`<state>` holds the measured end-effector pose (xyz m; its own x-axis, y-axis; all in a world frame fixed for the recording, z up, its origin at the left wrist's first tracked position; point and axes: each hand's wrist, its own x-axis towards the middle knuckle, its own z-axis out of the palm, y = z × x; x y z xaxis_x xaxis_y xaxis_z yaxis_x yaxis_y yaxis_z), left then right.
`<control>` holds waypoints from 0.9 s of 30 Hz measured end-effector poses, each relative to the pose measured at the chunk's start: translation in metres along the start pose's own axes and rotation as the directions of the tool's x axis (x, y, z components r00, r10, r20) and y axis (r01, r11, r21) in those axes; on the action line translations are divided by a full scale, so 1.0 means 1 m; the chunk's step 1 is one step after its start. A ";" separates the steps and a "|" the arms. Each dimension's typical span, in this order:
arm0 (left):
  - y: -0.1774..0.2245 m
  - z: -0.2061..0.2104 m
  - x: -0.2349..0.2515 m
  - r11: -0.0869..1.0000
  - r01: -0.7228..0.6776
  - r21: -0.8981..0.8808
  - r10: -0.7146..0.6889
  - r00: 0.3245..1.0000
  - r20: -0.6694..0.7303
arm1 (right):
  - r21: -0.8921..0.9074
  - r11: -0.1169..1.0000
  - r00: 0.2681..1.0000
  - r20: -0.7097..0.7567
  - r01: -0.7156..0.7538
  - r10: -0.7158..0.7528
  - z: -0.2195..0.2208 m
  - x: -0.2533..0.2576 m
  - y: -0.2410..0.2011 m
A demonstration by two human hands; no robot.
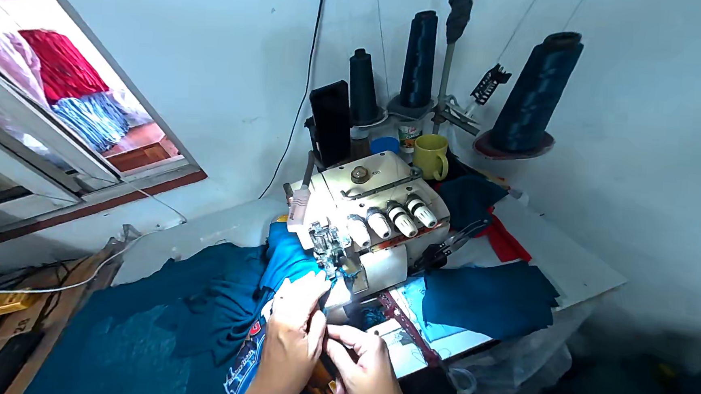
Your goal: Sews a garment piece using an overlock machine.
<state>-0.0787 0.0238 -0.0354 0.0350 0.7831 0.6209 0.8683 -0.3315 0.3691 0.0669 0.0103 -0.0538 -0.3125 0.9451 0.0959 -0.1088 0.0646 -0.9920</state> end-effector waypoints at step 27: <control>0.013 -0.018 -0.065 0.968 0.206 -0.146 -0.238 0.937 -0.256 | -0.121 0.980 0.985 -0.061 0.155 -0.163 -0.008 0.005 0.010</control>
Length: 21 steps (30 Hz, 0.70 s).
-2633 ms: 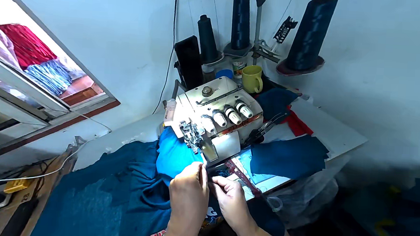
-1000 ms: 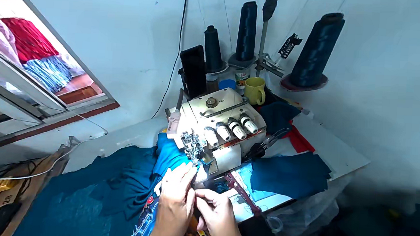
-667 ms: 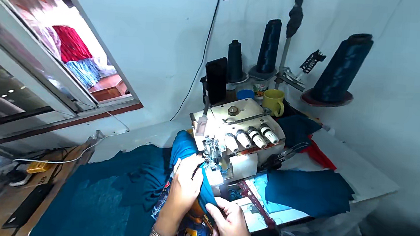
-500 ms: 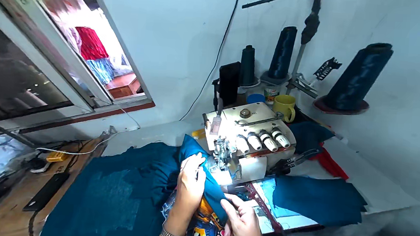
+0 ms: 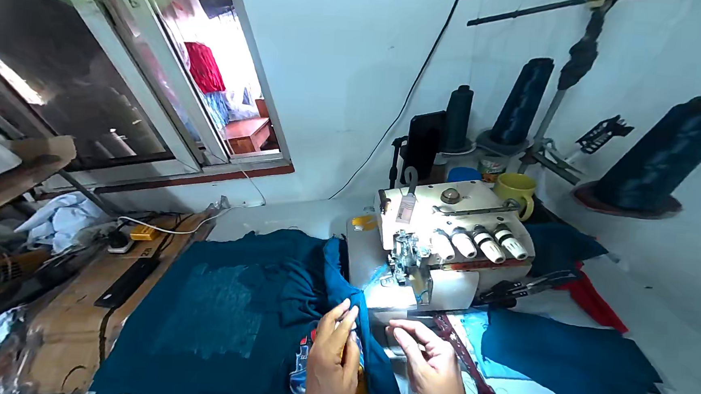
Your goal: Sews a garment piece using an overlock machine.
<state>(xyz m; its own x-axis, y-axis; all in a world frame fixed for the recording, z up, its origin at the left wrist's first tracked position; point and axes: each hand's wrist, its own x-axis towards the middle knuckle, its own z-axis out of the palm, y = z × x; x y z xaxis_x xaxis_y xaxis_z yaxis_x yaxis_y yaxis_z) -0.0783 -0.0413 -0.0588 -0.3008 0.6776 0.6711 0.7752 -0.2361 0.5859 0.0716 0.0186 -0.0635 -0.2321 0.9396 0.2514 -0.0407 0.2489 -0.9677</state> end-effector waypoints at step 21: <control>0.010 -0.009 0.001 0.988 -0.104 -0.113 0.141 0.909 0.393 | -0.004 0.945 0.944 0.027 0.328 -0.328 -0.009 -0.012 0.000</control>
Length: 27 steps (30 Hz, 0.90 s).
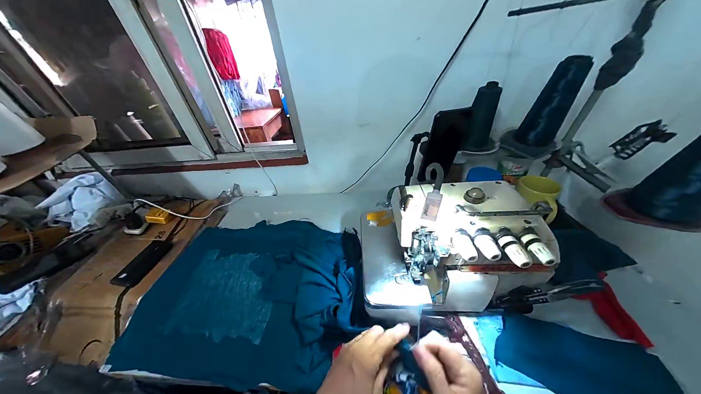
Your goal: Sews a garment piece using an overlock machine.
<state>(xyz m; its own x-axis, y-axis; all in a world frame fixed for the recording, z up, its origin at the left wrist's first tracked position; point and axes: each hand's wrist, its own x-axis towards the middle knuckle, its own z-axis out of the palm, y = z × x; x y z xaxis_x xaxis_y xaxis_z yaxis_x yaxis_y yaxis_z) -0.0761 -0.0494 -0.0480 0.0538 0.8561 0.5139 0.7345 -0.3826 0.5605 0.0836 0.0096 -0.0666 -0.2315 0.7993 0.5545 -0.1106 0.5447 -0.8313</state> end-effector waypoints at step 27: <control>-0.043 -0.048 -0.123 0.639 0.227 -0.735 -0.562 0.790 -0.245 | -0.792 0.610 0.977 0.122 -0.010 0.174 -0.021 0.013 0.056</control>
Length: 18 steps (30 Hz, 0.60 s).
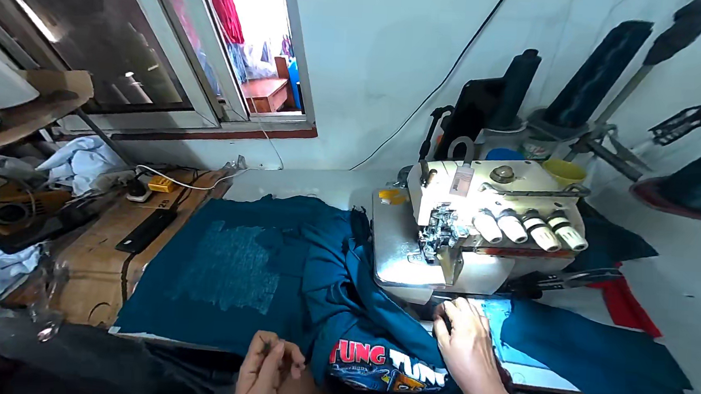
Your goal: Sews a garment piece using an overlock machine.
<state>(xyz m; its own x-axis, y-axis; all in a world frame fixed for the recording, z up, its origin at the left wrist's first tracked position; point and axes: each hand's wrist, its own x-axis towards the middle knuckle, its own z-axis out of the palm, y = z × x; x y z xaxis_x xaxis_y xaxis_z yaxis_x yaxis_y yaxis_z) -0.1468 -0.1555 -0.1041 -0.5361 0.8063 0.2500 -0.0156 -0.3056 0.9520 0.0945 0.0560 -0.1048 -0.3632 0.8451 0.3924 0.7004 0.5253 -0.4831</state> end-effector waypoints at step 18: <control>-0.029 0.007 -0.048 0.931 0.365 0.026 -0.339 0.836 0.431 | -0.082 0.995 0.998 0.014 0.056 -0.055 0.016 -0.012 -0.001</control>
<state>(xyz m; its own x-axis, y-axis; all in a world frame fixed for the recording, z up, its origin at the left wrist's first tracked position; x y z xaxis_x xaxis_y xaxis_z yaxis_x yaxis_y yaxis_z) -0.1148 -0.1823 -0.1429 -0.0789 0.9962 -0.0380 -0.1883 0.0225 0.9818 0.0888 0.0467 -0.1218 -0.4098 0.8163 0.4071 0.7270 0.5619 -0.3947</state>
